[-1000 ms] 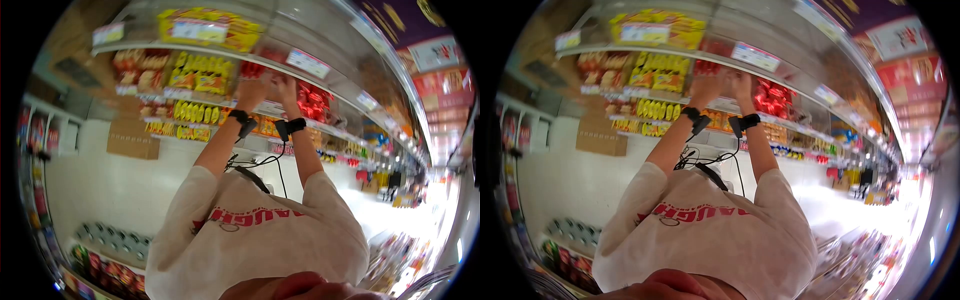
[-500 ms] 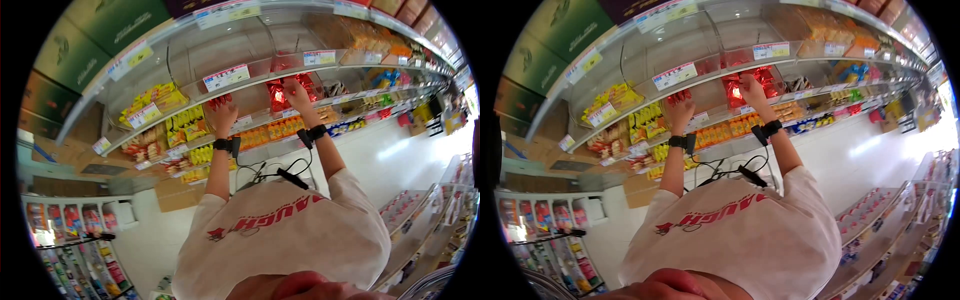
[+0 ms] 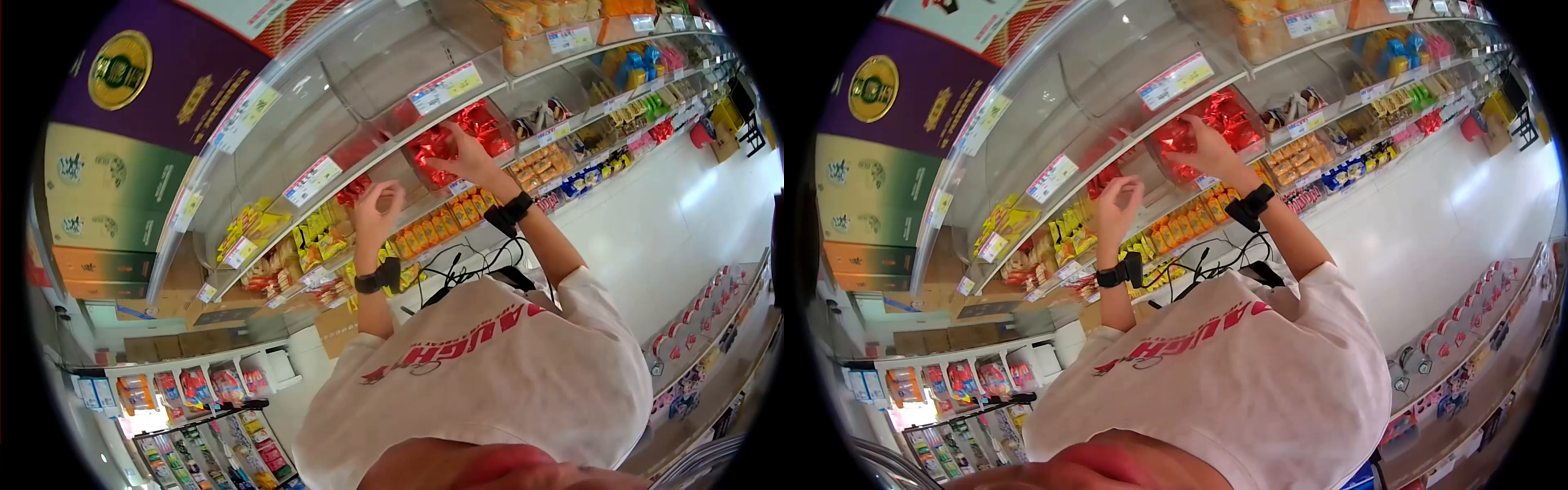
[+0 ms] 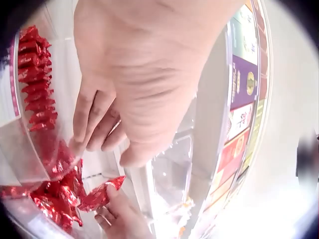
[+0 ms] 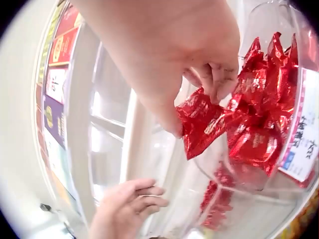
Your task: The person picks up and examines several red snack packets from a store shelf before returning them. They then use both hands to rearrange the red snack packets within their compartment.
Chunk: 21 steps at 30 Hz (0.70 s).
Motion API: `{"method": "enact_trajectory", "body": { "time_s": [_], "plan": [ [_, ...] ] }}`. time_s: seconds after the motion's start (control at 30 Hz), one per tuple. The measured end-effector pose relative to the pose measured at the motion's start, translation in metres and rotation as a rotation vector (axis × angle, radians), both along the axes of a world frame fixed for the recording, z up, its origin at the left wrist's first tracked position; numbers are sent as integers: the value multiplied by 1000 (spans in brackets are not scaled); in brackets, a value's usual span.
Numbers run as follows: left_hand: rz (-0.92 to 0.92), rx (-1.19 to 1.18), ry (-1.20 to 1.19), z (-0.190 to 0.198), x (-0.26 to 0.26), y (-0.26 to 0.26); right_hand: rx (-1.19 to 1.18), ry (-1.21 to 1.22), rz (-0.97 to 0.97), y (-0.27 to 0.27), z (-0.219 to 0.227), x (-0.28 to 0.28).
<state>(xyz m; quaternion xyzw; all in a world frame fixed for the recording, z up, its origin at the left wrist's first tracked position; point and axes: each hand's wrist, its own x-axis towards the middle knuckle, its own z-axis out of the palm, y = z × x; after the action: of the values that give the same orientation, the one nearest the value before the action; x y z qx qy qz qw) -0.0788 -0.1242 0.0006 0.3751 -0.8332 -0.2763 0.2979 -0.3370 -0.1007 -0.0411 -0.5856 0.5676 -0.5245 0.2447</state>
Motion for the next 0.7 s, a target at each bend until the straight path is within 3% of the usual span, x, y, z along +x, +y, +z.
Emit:
{"method": "enact_trajectory", "body": {
  "time_s": [0.1,0.13,0.23,0.27,0.33,0.4,0.5,0.53,0.6,0.7],
  "plan": [
    [-89,170,83,12,-41,31,95,-310,280,32,26,6],
    [-180,284,134,1,-45,31,19,-91,225,35,19,9],
    [-216,401,242,-11,-55,29,89,-192,403,42,20,11],
    [-183,361,177,-10,-53,27,51,-211,402,39,17,4],
    [-108,283,56,-7,-46,26,29,-178,318,20,6,-12],
    [-46,304,188,-12,-42,26,-4,-111,249,-2,-1,-24],
    [123,147,231,-9,-40,30,-280,364,-201,-47,-37,-28],
    [191,63,216,-7,-40,31,-185,447,-216,-51,-44,-27],
    [248,143,295,-8,-32,30,-3,612,-245,-58,-55,-26],
    [297,231,469,-13,-19,28,42,700,-212,-61,-59,-25]
  ]
}}
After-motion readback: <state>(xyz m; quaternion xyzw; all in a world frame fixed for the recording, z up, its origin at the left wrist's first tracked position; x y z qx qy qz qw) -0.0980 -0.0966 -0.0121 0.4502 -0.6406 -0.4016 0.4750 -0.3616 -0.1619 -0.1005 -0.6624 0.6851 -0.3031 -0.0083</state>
